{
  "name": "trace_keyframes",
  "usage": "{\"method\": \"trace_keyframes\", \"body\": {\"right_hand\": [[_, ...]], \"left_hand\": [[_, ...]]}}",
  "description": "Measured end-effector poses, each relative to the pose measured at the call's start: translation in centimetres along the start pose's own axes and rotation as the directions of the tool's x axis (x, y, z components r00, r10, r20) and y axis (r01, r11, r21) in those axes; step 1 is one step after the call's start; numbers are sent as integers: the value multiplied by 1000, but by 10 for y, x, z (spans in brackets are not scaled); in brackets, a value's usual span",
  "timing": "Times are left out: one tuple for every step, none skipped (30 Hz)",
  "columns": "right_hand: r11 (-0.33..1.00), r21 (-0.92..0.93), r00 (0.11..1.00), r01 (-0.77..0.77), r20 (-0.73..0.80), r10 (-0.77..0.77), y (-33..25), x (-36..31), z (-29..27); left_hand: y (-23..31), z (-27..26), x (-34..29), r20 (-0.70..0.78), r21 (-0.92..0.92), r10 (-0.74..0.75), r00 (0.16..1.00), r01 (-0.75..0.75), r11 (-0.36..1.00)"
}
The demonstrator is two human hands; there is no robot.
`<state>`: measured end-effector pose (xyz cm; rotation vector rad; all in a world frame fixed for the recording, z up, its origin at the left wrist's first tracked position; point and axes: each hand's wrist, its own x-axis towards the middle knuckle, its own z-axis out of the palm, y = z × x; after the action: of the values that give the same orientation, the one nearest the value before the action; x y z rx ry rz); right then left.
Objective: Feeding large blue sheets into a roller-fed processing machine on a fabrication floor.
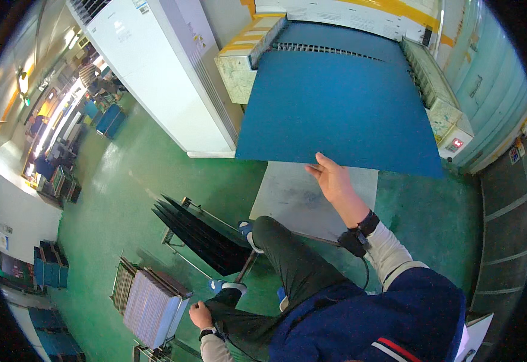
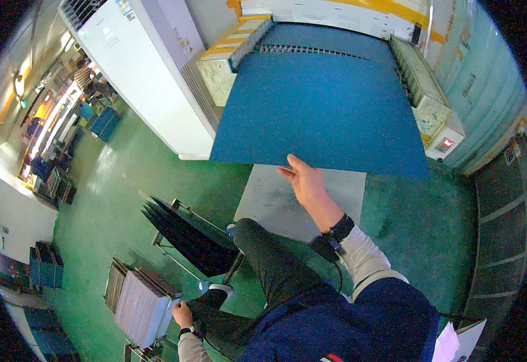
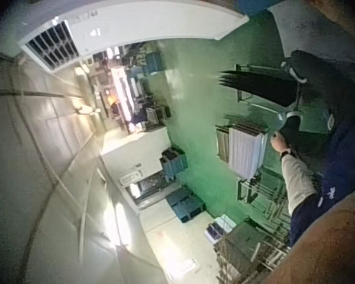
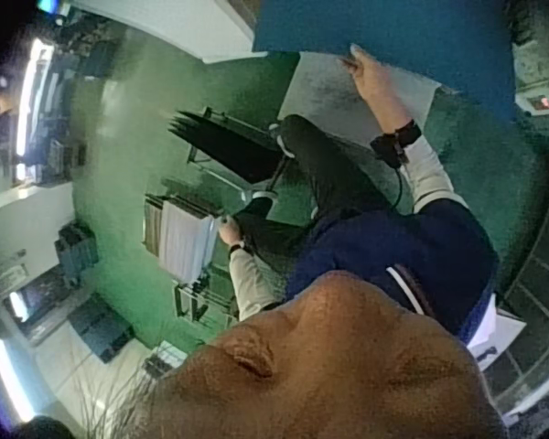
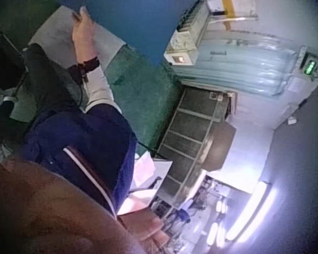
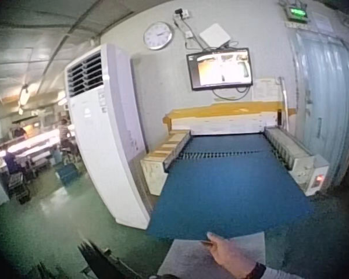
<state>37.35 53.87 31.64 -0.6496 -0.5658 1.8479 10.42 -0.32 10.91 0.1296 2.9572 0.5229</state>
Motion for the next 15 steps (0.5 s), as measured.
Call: {"method": "trace_keyframes", "body": {"right_hand": [[1000, 9, 1000, -11, -8, 11, 2, 1, 0], [1000, 12, 1000, -14, -5, 14, 4, 3, 0], [999, -31, 999, -30, 13, 31, 2, 2, 2], [996, -73, 998, -45, 30, 48, 0, 2, 4], [996, -74, 999, -45, 28, 47, 1, 2, 4], [988, -134, 996, -82, 12, 85, 0, 3, 4], [974, -192, 993, -120, -7, 121, -1, 5, 4], [975, -191, 993, -116, -8, 117, 0, 8, 3], [966, -209, 988, -151, 1, 155, 1, 11, 1], [956, -226, 981, -186, 10, 193, 3, 14, 0], [957, -225, 981, -184, 12, 191, 4, 16, -1], [956, -229, 980, -185, 31, 197, 4, 16, 0], [954, -233, 978, -186, 51, 203, 4, 17, 0], [955, -233, 978, -184, 50, 200, 2, 18, 0], [967, -167, 971, -191, 114, 211, -2, 17, 3]], "left_hand": [[-6, 1, 3, -5, 1, -4, 1000, 4, 1000], [-12, 3, 7, 7, -4, -13, 1000, 13, 1000], [-14, 5, 8, 25, -9, -18, 1000, 18, 1000], [-15, 6, 9, 28, -9, -17, 999, 17, 1000], [-17, 6, 9, 30, -12, -24, 999, 25, 1000], [-16, 8, 10, 32, -18, -29, 999, 30, 999], [-15, 10, 11, 33, -20, -25, 999, 26, 999], [-14, 10, 11, 25, -9, -29, 999, 29, 1000], [-17, 12, 11, 16, 3, -35, 999, 35, 999], [-21, 12, 12, 14, 2, -33, 999, 33, 999], [-26, 11, 14, 30, -3, -15, 999, 15, 1000], [-25, 10, 14, 49, -8, 5, 999, -5, 1000], [-23, 11, 13, 50, -8, 8, 999, -8, 1000], [-22, 11, 11, 47, -2, -10, 999, 10, 1000], [-18, 10, 9, 45, 3, -26, 999, 26, 1000]]}}
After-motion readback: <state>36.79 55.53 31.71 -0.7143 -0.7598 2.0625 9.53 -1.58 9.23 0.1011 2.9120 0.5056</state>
